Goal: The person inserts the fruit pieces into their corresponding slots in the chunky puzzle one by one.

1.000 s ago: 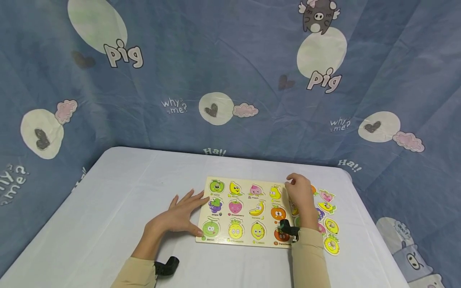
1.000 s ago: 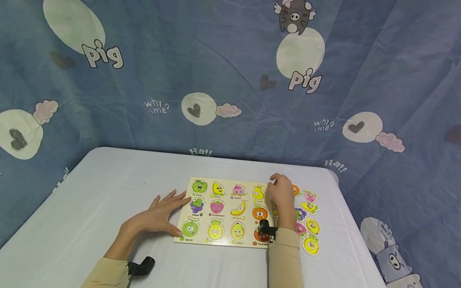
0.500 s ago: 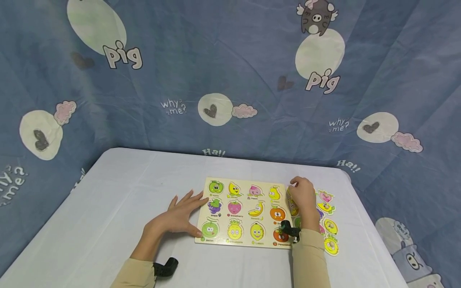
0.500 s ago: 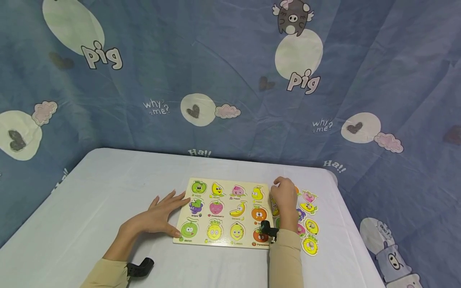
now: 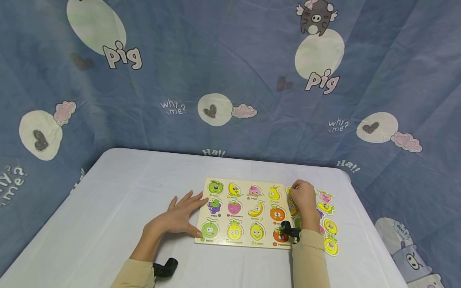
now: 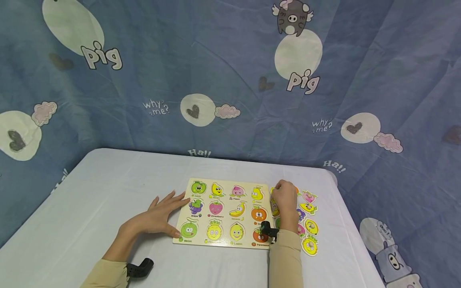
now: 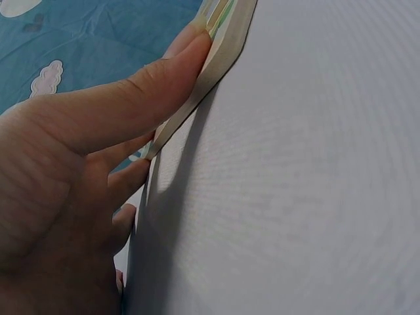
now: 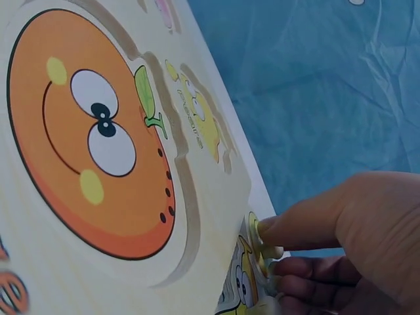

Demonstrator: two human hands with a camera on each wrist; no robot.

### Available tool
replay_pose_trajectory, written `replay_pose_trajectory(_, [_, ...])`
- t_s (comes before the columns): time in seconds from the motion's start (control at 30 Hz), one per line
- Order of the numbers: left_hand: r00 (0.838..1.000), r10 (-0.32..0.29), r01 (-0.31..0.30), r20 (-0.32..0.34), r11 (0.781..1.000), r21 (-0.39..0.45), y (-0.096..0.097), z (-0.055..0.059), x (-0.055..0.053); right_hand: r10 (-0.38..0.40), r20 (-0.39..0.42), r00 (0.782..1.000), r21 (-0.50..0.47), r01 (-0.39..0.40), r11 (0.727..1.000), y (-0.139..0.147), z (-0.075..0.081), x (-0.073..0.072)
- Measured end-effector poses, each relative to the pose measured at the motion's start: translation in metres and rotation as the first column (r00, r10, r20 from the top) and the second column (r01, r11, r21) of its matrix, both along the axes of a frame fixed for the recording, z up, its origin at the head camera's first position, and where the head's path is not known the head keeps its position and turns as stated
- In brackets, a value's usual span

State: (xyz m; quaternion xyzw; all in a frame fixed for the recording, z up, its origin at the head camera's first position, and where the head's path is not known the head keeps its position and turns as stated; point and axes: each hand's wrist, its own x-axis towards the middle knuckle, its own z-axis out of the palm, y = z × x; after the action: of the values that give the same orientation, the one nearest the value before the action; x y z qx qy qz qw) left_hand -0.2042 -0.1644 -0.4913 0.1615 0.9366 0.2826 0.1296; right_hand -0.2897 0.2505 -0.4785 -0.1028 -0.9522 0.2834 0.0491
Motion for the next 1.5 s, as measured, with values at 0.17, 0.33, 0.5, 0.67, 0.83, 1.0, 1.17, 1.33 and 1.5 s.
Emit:
replay_pose_trajectory(0.17, [1.000,-0.003,0.003,-0.004,1.000,0.003,0.000,0.001,0.001,-0.008,0.010,1.000,0.005,0.008,1.000,0.000,0.000,0.000])
replay_pose_trajectory(0.33, [1.000,-0.006,0.006,-0.005,1.000,-0.002,-0.001,0.001,0.001,-0.010,0.015,1.000,0.008,0.010,1.000,-0.001,0.001,0.000])
replay_pose_trajectory(0.5, [1.000,-0.010,0.010,-0.003,1.000,-0.006,-0.001,0.004,0.002,-0.018,0.022,1.000,-0.001,0.018,1.000,-0.002,0.003,0.001])
replay_pose_trajectory(0.67, [1.000,-0.010,0.010,0.001,1.000,-0.003,0.000,0.007,0.003,-0.029,0.025,0.999,-0.018,0.029,0.999,-0.003,0.004,0.001])
replay_pose_trajectory(0.83, [1.000,-0.008,0.008,0.001,1.000,-0.002,0.000,0.007,0.003,-0.018,0.014,1.000,-0.028,0.019,0.999,-0.003,0.004,0.000])
replay_pose_trajectory(1.0, [1.000,-0.009,0.009,-0.002,1.000,-0.001,0.000,0.005,0.002,0.004,-0.011,1.000,-0.026,-0.005,1.000,-0.004,0.003,0.000])
replay_pose_trajectory(1.17, [1.000,-0.014,0.014,-0.005,1.000,0.006,0.000,0.003,0.002,0.052,-0.020,0.998,-0.041,-0.052,0.998,-0.007,0.003,-0.001])
replay_pose_trajectory(1.33, [1.000,-0.010,0.010,-0.003,1.000,0.001,0.000,0.003,0.002,0.088,-0.023,0.996,-0.046,-0.089,0.995,-0.011,0.003,-0.001])
replay_pose_trajectory(1.5, [1.000,-0.007,0.007,0.001,1.000,-0.005,0.000,0.003,0.003,0.105,-0.020,0.994,-0.033,-0.106,0.994,-0.013,0.001,-0.003])
